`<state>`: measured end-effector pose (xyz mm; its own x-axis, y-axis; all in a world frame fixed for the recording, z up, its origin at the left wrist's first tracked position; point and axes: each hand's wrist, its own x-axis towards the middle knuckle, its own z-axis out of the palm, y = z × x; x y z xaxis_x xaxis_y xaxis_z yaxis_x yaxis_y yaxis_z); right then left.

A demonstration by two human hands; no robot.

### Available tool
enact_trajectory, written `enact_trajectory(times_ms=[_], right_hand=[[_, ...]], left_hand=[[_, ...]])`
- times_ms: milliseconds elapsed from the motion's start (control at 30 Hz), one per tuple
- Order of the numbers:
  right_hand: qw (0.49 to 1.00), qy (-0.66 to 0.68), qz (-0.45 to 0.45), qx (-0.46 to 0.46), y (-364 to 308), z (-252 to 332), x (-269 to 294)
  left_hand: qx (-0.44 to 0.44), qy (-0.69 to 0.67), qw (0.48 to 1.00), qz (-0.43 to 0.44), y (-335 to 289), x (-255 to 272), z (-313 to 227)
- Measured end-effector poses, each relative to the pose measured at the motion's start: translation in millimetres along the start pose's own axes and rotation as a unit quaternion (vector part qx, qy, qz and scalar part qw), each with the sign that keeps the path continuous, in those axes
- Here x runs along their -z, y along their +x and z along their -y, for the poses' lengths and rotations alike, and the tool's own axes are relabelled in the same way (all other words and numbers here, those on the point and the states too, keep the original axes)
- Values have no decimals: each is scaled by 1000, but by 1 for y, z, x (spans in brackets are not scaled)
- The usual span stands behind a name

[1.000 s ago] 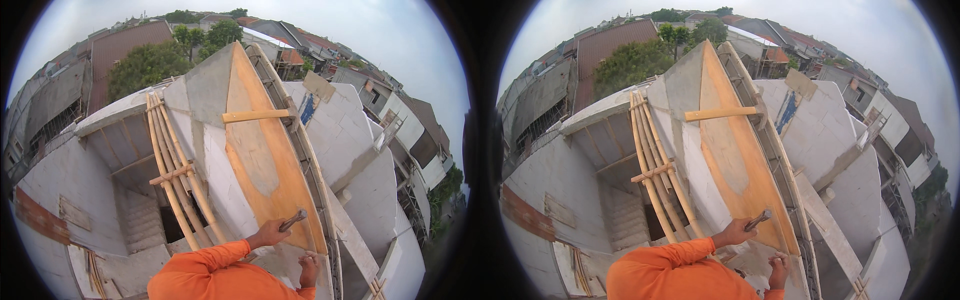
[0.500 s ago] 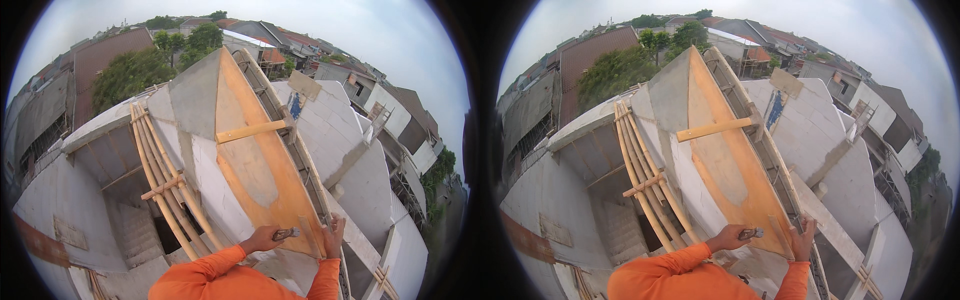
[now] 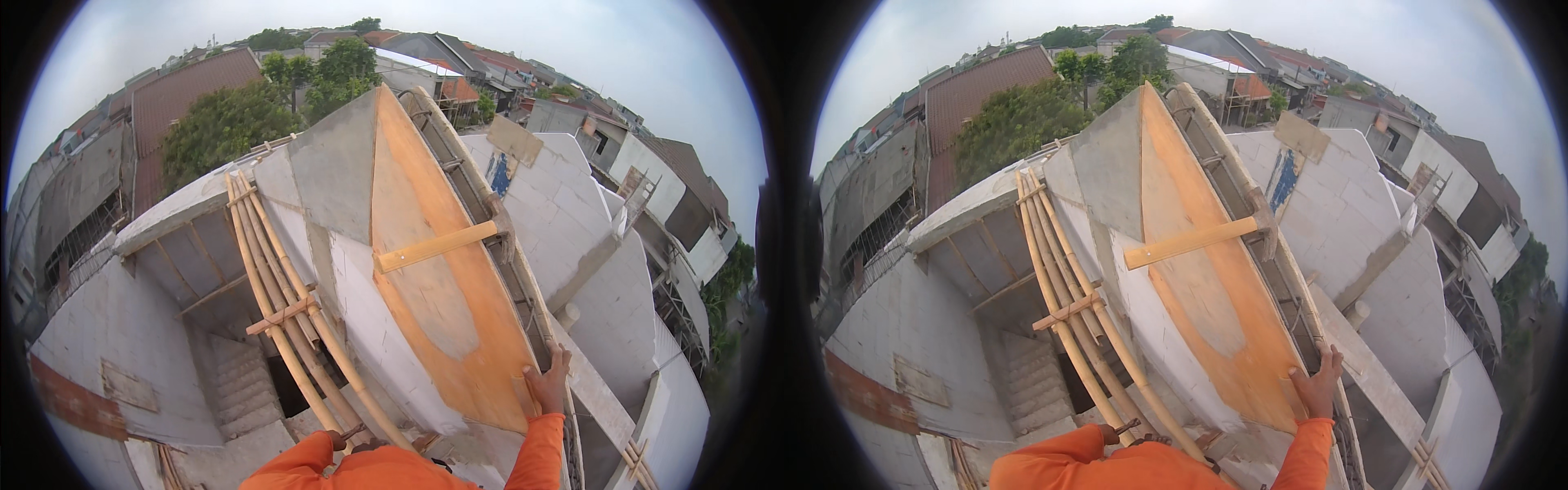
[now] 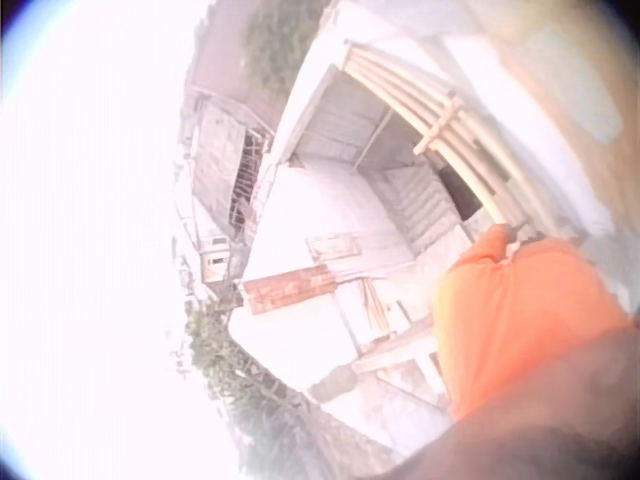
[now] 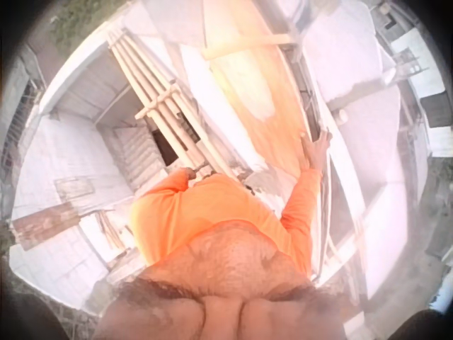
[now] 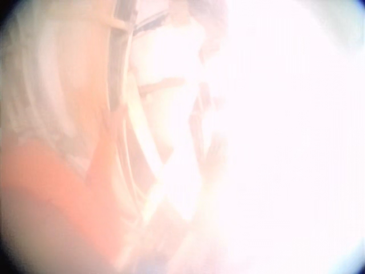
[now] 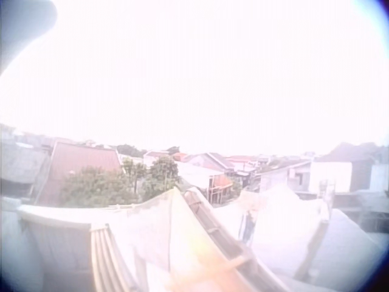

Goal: The person walks along a bamboo scaffolding structure on a construction site, carrying wooden planks and a bundle of wire. They place the planks onto the scaffolding and then proceed to tie the wire around the bamboo poles to secure the structure.

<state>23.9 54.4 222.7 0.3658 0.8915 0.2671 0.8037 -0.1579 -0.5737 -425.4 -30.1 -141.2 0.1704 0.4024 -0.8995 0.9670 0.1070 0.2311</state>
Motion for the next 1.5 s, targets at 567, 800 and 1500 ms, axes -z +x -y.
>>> enact_trajectory(times_ms=[567,800,1500], right_hand=[[998,-38,7,42,3,-11,-4],[996,-49,-2,70,0,-14,-6],[960,97,166,-205,-288,-93,-70]], left_hand=[[-33,-200,975,-88,29,3,-47],[-39,-100,994,-30,43,-12,-38],[-407,144,857,-282,-147,119,-266]])
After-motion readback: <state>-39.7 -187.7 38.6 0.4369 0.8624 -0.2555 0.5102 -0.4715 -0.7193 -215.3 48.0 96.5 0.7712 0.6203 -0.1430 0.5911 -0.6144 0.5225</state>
